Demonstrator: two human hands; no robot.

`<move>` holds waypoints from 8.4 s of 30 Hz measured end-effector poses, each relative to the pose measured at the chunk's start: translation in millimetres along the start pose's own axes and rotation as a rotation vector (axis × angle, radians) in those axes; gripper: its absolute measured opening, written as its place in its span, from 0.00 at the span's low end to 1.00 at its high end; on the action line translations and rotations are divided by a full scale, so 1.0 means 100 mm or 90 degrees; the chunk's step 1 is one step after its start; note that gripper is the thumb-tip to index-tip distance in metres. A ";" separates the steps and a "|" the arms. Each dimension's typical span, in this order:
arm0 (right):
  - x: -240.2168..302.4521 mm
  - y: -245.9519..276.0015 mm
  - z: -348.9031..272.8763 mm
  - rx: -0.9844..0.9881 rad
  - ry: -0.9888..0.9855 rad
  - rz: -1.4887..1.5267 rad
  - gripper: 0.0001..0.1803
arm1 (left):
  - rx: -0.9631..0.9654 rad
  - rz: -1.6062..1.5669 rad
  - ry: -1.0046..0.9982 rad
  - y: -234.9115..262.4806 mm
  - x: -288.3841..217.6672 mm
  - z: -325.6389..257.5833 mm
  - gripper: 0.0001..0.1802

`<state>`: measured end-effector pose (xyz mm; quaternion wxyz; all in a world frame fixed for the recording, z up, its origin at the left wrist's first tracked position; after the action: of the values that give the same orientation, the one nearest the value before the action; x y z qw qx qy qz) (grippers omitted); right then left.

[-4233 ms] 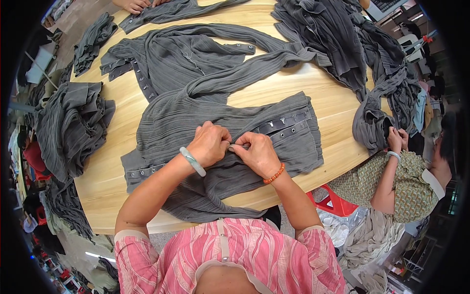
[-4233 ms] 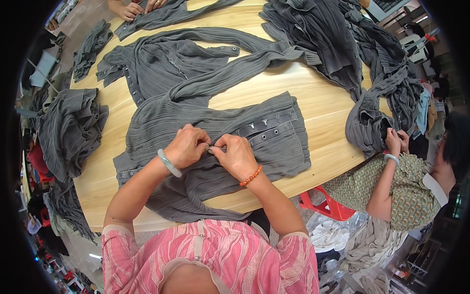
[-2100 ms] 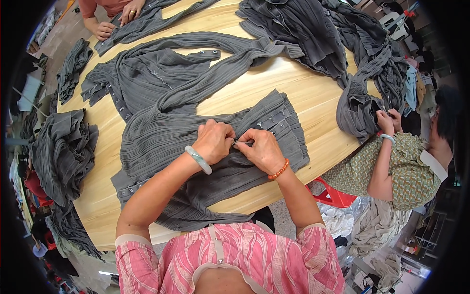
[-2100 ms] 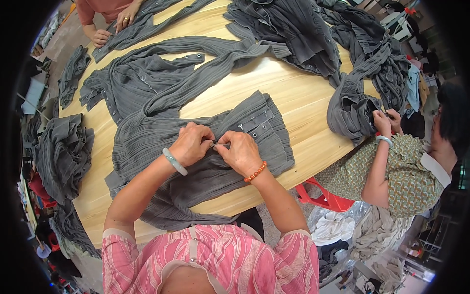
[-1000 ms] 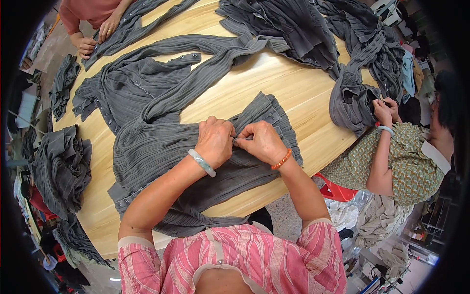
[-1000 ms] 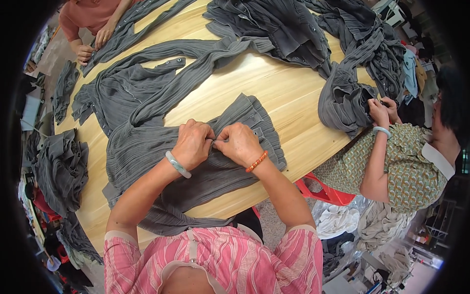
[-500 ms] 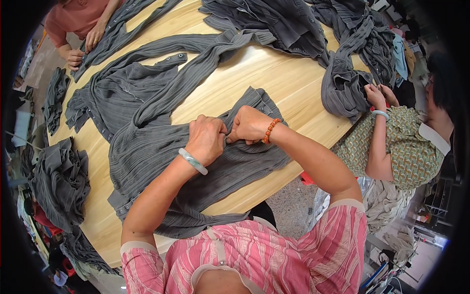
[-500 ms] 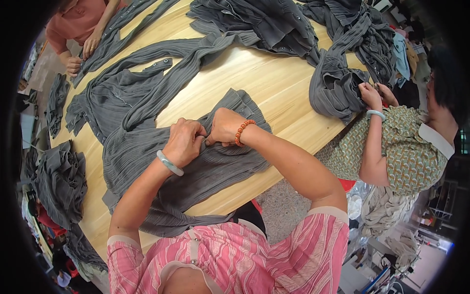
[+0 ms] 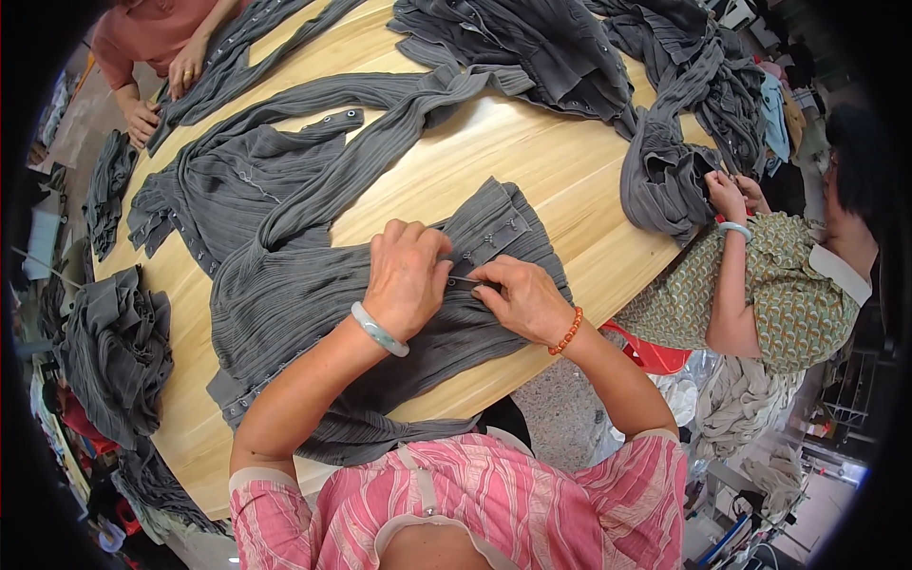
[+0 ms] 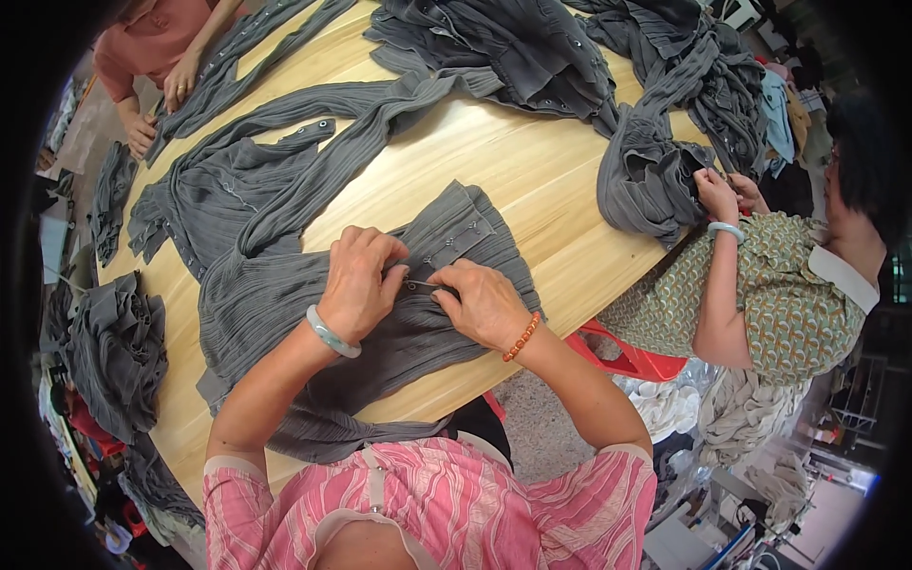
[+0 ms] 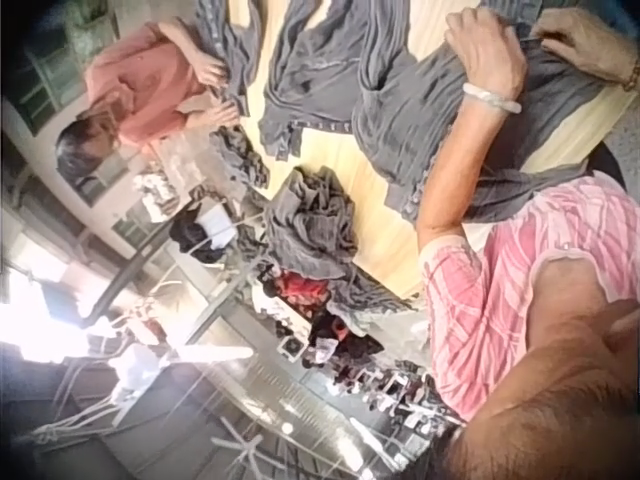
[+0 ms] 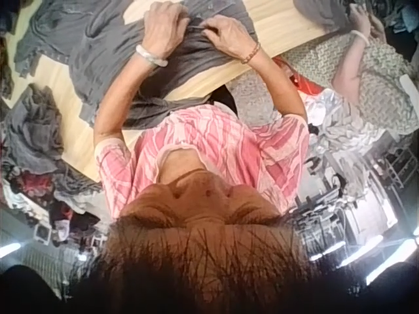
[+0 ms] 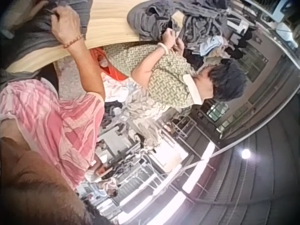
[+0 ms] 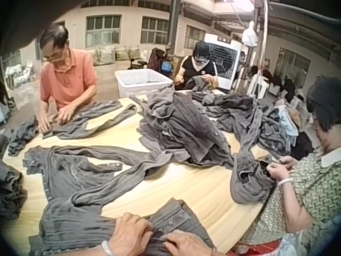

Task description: The recorder uses scissors to trim loose threads and excess fabric from gray clothing items on a work table.

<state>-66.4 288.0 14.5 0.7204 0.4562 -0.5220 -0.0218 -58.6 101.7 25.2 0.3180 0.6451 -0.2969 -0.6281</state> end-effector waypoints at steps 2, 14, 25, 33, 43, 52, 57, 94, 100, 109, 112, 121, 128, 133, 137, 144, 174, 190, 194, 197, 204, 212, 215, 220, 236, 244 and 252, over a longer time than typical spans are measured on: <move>-0.01 0.01 0.00 0.006 0.059 -0.014 0.09 | 0.031 -0.022 -0.089 -0.02 -0.13 0.03 0.08; -0.09 0.08 0.03 -0.006 0.004 -0.024 0.09 | 0.125 0.067 0.013 -0.27 -0.08 0.18 0.06; -0.20 -0.03 0.12 -0.094 0.014 0.062 0.09 | 0.181 0.009 0.044 -0.27 -0.08 0.19 0.04; -0.24 0.06 0.16 -0.005 -0.089 0.022 0.11 | 0.194 0.016 0.036 -0.29 -0.06 0.19 0.04; -0.23 0.30 -0.20 -0.009 -0.074 -0.024 0.09 | 0.070 0.053 -0.003 -0.37 -0.33 0.11 0.07; -0.23 0.26 -0.14 -0.097 -0.040 -0.032 0.09 | 0.104 0.069 -0.021 -0.61 -0.35 0.23 0.04; -0.33 0.23 -0.07 -0.086 -0.091 -0.001 0.10 | 0.116 0.064 -0.006 -0.62 -0.37 0.22 0.03; -0.69 0.43 -0.21 -0.112 -0.195 0.107 0.11 | 0.122 0.040 -0.060 -0.84 -0.58 0.33 0.03; -0.70 0.45 -0.17 -0.087 -0.201 0.179 0.10 | 0.120 0.034 -0.053 -0.84 -0.57 0.32 0.03; -0.76 0.49 -0.11 -0.004 -0.300 0.223 0.12 | 0.104 0.033 -0.061 -0.83 -0.56 0.35 0.02; -0.71 0.55 -0.21 0.031 -0.326 0.254 0.13 | 0.121 0.033 -0.033 -0.82 -0.54 0.35 0.02; -0.70 0.48 -0.45 -0.063 -0.249 0.147 0.11 | 0.152 -0.079 -0.019 -0.65 -0.41 0.26 0.06; -0.50 0.51 -0.43 -0.111 -0.188 0.051 0.10 | 0.066 0.006 -0.090 -0.76 -0.56 0.27 0.08; -0.27 0.45 -0.45 -0.171 -0.105 -0.173 0.06 | 0.067 0.035 -0.119 -0.85 -0.61 0.31 0.06; -0.20 0.43 -0.42 -0.207 -0.079 -0.172 0.05 | 0.090 0.032 -0.107 -0.87 -0.59 0.34 0.06; -0.53 0.39 -0.36 -0.241 -0.144 0.093 0.08 | 0.114 0.042 -0.087 -0.88 -0.62 0.37 0.03; -0.87 0.67 0.09 0.213 -0.463 0.259 0.13 | 0.089 0.055 -0.103 -0.90 -0.62 0.35 0.02; -0.49 0.64 -0.08 -0.253 -0.086 -0.041 0.13 | -0.087 0.015 -0.066 -0.22 0.03 0.39 0.12; -0.59 0.54 0.21 -0.201 -0.121 -0.040 0.14 | -0.032 0.059 -0.062 -0.20 0.10 0.35 0.11; -0.61 0.46 0.25 -0.141 -0.108 -0.047 0.13 | -0.010 0.050 -0.042 -0.22 0.14 0.34 0.08; -0.69 0.43 -0.09 -0.279 -0.114 0.406 0.07 | -0.022 -0.016 -0.040 -0.18 0.25 0.39 0.10; -0.75 0.30 -0.08 -0.342 0.061 0.348 0.07 | 0.022 0.028 -0.083 -0.24 0.20 0.43 0.09; -0.86 0.25 -0.02 -0.397 0.089 0.344 0.08 | -0.056 -0.063 -0.008 -0.22 0.18 0.45 0.06; -0.80 0.34 0.09 -0.365 -0.089 0.260 0.09 | -0.124 -0.120 0.047 -0.18 0.26 0.52 0.03; -0.85 0.58 -0.23 -0.428 -0.115 0.046 0.08 | -0.118 0.083 -0.127 -0.02 0.02 0.25 0.20; -0.26 0.55 -0.93 -0.161 -0.100 -0.112 0.16 | 0.104 0.153 -0.136 0.12 0.07 -0.94 0.38; -0.35 0.41 -0.89 -0.166 -0.135 0.009 0.09 | 0.153 0.224 -0.033 0.14 0.27 -1.60 0.45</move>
<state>-31.9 385.6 13.7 0.7146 0.3500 -0.5910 -0.1324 102.8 77.3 20.9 0.3355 0.6006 -0.4858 -0.5392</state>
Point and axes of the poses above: each hand's wrist, its own z-axis towards the middle knuckle, its own y-axis out of the back of the hand, x = y × z, the point moved 2 cm from there along z, towards the middle knuckle, and after that the axes turned 14 degrees about y, right-handed, at the moved point
